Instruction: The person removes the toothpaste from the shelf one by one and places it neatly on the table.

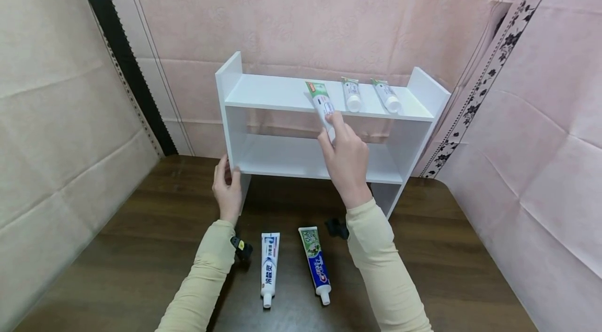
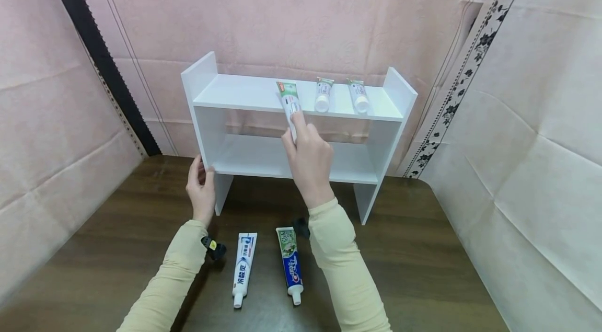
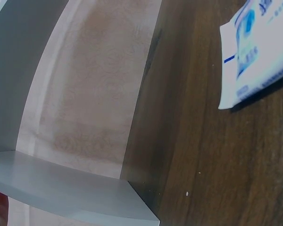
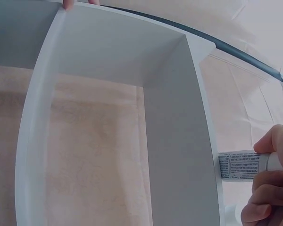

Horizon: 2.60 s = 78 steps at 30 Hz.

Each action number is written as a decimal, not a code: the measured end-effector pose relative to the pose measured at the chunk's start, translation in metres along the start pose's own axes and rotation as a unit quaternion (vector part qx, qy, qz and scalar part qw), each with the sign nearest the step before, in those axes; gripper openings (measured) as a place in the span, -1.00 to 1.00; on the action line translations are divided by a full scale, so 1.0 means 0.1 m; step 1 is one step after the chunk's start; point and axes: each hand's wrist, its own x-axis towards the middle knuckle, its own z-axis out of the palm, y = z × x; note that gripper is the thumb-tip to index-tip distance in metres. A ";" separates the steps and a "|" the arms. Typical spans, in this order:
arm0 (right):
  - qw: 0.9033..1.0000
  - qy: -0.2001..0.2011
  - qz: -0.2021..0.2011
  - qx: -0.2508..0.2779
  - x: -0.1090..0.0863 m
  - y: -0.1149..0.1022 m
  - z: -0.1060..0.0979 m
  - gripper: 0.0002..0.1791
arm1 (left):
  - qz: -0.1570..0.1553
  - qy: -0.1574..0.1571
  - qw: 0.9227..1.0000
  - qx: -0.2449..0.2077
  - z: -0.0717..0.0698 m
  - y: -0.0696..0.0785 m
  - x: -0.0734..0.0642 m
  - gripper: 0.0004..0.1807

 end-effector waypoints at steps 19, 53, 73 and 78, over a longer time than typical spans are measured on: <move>1.000 0.013 -0.010 0.013 -0.26 0.01 -0.15 -0.78 | -0.013 0.010 1.000 0.009 0.04 -0.33 0.09 -0.53; 1.000 -0.008 -0.026 -0.001 -0.55 0.10 -0.32 -0.75 | -0.059 -0.083 0.995 -0.019 0.07 -0.15 0.27 -0.45; 0.998 -0.019 -0.024 0.050 -1.10 0.29 -0.31 -0.71 | -0.040 -0.072 0.995 -0.062 0.12 -0.05 0.19 -0.40; 0.998 -0.021 -0.017 0.051 -1.21 0.34 -0.29 -0.70 | -0.040 -0.074 0.995 -0.061 0.12 -0.05 0.18 -0.40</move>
